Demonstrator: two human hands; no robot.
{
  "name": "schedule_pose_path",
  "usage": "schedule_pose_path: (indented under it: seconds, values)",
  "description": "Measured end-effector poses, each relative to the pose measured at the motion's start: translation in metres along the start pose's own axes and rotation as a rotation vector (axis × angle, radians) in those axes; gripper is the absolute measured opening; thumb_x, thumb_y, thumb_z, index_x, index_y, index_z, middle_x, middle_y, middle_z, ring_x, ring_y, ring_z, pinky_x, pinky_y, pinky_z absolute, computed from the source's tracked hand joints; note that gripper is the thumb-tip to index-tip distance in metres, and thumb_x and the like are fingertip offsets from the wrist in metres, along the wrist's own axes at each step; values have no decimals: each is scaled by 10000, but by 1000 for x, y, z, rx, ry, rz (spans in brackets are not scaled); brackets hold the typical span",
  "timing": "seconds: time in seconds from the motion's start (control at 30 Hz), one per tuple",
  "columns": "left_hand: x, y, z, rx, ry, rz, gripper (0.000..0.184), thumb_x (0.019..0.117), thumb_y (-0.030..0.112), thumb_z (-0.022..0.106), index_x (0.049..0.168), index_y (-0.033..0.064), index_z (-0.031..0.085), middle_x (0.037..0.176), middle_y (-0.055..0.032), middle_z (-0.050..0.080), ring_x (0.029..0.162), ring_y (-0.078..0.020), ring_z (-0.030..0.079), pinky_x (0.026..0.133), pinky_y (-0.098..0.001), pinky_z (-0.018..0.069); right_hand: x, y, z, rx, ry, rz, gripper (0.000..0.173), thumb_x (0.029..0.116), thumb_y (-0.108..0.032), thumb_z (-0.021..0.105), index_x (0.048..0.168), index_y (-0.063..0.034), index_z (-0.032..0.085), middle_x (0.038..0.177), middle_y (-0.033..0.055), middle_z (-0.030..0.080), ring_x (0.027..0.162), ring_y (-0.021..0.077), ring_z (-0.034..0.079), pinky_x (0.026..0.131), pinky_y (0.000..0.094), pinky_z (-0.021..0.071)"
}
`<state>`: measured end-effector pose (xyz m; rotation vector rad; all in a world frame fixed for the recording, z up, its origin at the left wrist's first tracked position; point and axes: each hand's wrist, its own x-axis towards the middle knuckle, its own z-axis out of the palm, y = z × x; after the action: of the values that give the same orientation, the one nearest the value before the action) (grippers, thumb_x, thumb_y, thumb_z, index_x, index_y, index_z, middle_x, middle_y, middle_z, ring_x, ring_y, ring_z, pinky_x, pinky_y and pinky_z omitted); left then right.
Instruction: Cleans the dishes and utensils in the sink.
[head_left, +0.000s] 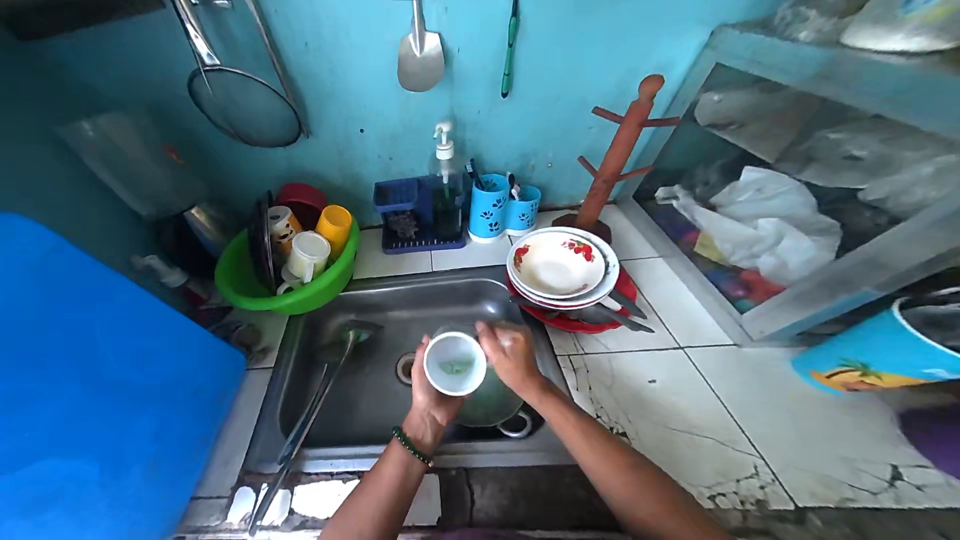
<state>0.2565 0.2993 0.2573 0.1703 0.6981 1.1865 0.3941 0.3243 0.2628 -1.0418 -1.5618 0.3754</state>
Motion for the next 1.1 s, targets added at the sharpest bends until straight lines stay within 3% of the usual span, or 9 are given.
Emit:
schedule_pose_path:
  seconds: [0.07, 0.17, 0.3, 0.4, 0.5, 0.63, 0.8, 1.0, 1.1]
  values:
    - [-2, 1, -4, -15, -111, -33, 596, 1075, 545, 267, 1269, 91, 601, 1112, -150, 709, 1017, -287, 706, 841, -483, 601, 6, 11, 1, -172, -8, -447, 490, 983, -171, 555, 519, -35, 475, 538, 117, 541, 594, 234, 611, 654, 326, 523]
    - [-8, 8, -4, 21, -240, -86, 464, 1078, 410, 309, 1197, 87, 621, 1047, -123, 732, 973, -240, 728, 836, -427, 616, 8, 19, -2, -134, -23, -662, 487, 1013, -179, 535, 547, -68, 453, 568, 109, 516, 642, 255, 580, 741, 322, 512]
    - [-12, 11, 2, 109, -202, -55, 240, 999, 204, 428, 1110, 76, 599, 937, -104, 736, 863, -195, 738, 749, -360, 627, -2, 18, -3, 42, -14, -330, 354, 1007, -131, 538, 714, 58, 597, 842, 218, 673, 945, 253, 688, 947, 310, 532]
    - [-7, 7, 3, 268, -86, 39, 191, 952, 86, 495, 1124, 47, 569, 894, -83, 720, 806, -159, 722, 731, -324, 618, -4, 15, -1, 208, -100, 154, 285, 1027, -76, 470, 1117, 154, 612, 1284, 268, 630, 1248, 230, 607, 1057, 323, 489]
    - [4, 3, -4, 456, -31, 186, 500, 778, 40, 682, 1236, -36, 497, 941, -131, 701, 819, -190, 716, 753, -361, 621, 2, 18, -3, 302, -154, 408, 362, 1043, -91, 470, 1345, 105, 505, 1295, 201, 635, 1179, 167, 622, 995, 311, 514]
    - [16, 3, -13, 643, -26, 404, 896, 542, 82, 853, 1321, -66, 434, 1047, -173, 699, 923, -224, 728, 817, -392, 633, 13, 27, -15, 360, -113, 313, 299, 1053, -60, 413, 1195, 84, 633, 1184, 128, 714, 1141, 121, 656, 1019, 302, 520]
    - [15, 7, -17, 992, 1, 625, 1036, 493, 95, 922, 1393, -73, 437, 1234, -161, 651, 1118, -137, 659, 974, -277, 556, 37, 15, -31, 385, -132, 152, 333, 1063, -74, 371, 1182, 74, 645, 1196, 135, 721, 1194, 177, 663, 1079, 369, 518]
    - [17, -6, -11, 1282, -67, 760, 941, 499, 196, 923, 1284, -151, 537, 1141, -213, 696, 1080, -211, 684, 984, -373, 543, 38, -23, -7, -33, -840, -59, 402, 1077, -94, 400, 1411, 9, 597, 1555, 169, 494, 1515, 329, 361, 1262, 518, 214]
    - [17, -8, -15, 1271, -100, 795, 1006, 481, 157, 931, 1348, -137, 515, 1220, -231, 673, 1144, -225, 669, 1019, -368, 534, 47, -6, -7, -187, -880, 50, 448, 1103, -136, 335, 1489, 19, 502, 1606, 189, 415, 1540, 334, 305, 1279, 494, 167]
